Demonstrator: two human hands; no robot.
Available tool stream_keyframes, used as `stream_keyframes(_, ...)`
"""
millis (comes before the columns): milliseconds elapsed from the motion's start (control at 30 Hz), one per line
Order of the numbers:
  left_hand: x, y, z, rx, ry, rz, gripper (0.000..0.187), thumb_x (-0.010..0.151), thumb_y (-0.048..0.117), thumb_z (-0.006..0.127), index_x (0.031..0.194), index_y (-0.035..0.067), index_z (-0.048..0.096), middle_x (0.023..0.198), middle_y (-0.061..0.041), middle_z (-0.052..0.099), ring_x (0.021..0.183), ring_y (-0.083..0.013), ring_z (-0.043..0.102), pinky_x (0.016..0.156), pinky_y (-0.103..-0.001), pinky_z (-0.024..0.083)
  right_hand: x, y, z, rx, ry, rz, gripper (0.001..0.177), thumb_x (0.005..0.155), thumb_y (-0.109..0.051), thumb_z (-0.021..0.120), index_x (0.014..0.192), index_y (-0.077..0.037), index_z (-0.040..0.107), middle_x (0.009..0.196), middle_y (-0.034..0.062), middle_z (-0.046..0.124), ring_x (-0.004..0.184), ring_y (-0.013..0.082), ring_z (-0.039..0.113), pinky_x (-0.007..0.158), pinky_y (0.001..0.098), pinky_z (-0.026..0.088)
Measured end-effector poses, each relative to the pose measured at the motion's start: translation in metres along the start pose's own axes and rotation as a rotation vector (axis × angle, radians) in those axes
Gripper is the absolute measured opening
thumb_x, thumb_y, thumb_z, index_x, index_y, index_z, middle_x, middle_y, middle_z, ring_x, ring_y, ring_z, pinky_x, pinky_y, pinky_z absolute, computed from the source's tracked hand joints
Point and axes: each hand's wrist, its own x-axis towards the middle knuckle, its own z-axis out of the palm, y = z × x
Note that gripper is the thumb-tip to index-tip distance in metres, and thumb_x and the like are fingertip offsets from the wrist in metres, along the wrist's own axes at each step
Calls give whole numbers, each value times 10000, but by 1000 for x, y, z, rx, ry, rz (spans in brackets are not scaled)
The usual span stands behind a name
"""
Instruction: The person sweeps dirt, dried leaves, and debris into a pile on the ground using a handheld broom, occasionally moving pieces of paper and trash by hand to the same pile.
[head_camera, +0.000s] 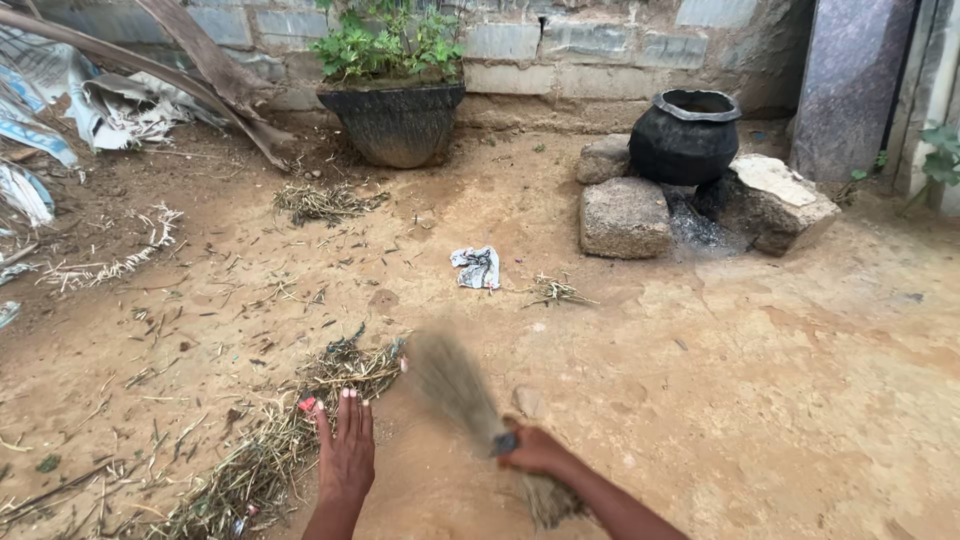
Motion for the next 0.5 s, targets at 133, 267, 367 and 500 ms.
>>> stream_keyframes(133,-7,-3,-8,-45,4,-6,805,929,174,534,1620,27,149,1697,-198,121,1573,-341,37,1208,-676,61,3,30,-80,172,431,200,715,836,-399,734,1451,-151,464,1112,118,725,942,249,705,831,402,565)
stream_keyframes(267,-20,-8,-7,21,-36,27,815,911,107,521,1617,37,121,1702,-212,60,1570,-356,-9,1204,-692,21,7,99,-158,416,797,268,658,872,-379,735,1358,-5,498,1117,217,690,950,298,669,813,452,555)
stream_keyframes(367,-25,-13,-9,-6,-84,29,821,910,99,516,1624,34,116,1702,-220,49,1573,-352,-21,1206,-696,8,29,118,-141,415,697,306,643,861,-360,734,1360,-10,530,1142,196,663,1002,296,629,875,456,528)
stream_keyframes(500,-27,-12,-21,36,-60,16,794,928,98,498,1621,41,115,1699,-227,55,1568,-364,-4,1206,-702,12,63,89,-78,205,463,219,659,841,-350,762,1380,-39,544,1205,155,640,1125,286,598,1009,451,489)
